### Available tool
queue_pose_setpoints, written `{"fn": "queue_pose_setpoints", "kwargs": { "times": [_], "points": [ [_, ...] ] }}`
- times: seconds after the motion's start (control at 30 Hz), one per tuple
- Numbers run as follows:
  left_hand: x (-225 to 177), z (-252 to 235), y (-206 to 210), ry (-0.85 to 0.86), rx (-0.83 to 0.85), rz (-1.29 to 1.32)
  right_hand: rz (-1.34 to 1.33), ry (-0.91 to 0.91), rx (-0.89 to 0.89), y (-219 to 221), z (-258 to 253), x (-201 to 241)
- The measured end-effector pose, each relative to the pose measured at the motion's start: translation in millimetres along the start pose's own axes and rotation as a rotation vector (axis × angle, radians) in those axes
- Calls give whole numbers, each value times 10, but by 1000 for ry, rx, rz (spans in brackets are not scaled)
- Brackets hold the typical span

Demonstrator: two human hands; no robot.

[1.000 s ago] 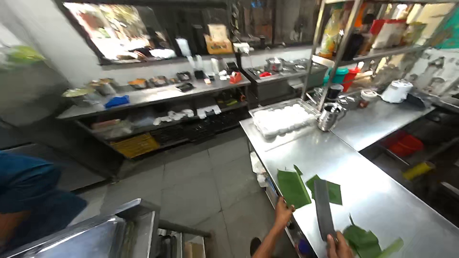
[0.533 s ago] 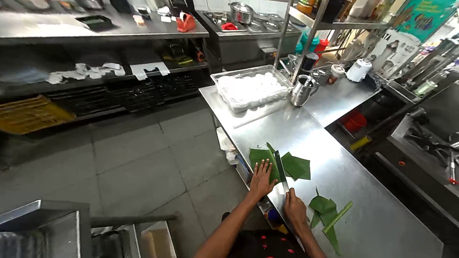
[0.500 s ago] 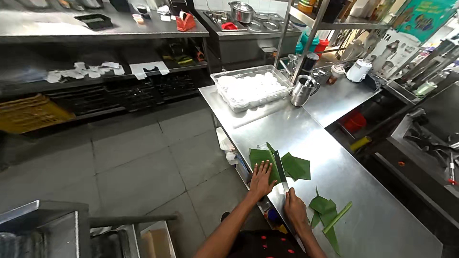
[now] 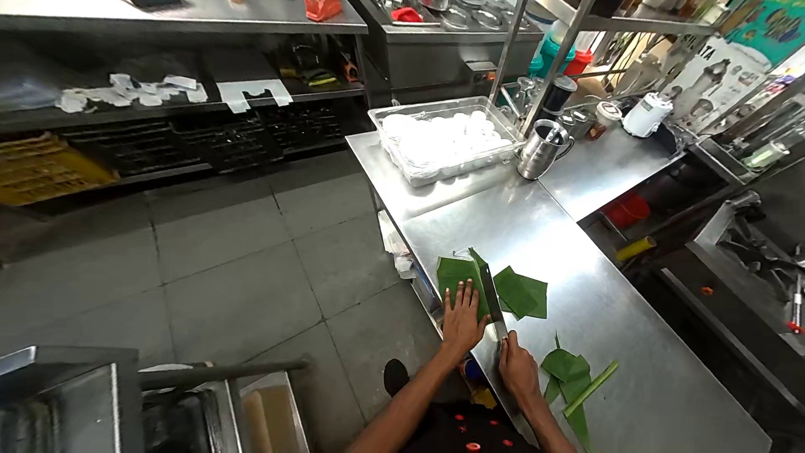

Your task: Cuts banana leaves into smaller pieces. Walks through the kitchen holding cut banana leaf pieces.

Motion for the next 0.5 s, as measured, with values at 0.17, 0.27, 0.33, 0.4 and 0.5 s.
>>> {"fn": "queue_pose_setpoints", "kwargs": {
  "times": [0.17, 0.27, 0.33, 0.4, 0.5],
  "points": [
    [71, 26, 196, 30, -138, 11, 1, 15, 23, -21, -136, 70],
    [86, 5, 249, 28, -137, -7, -9, -14, 10, -33, -272, 132],
    [81, 6, 244, 22, -112, -11, -22, -23, 11, -42, -387, 176],
    [69, 0, 229, 16, -91, -6, -24, -30, 39, -88, -551, 261],
    [62, -1, 202, 0, -18, 6, -31, -63, 17, -123, -839, 413]
  ]
}}
Point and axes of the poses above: each hand's wrist, its own z-axis away from the middle knuckle, its own y-axis out of the palm, x = y × z, the point moved 3 cm from there along -z, towards the middle knuckle, and after that the axes turned 3 degrees about -y, right-handed, at the moved point
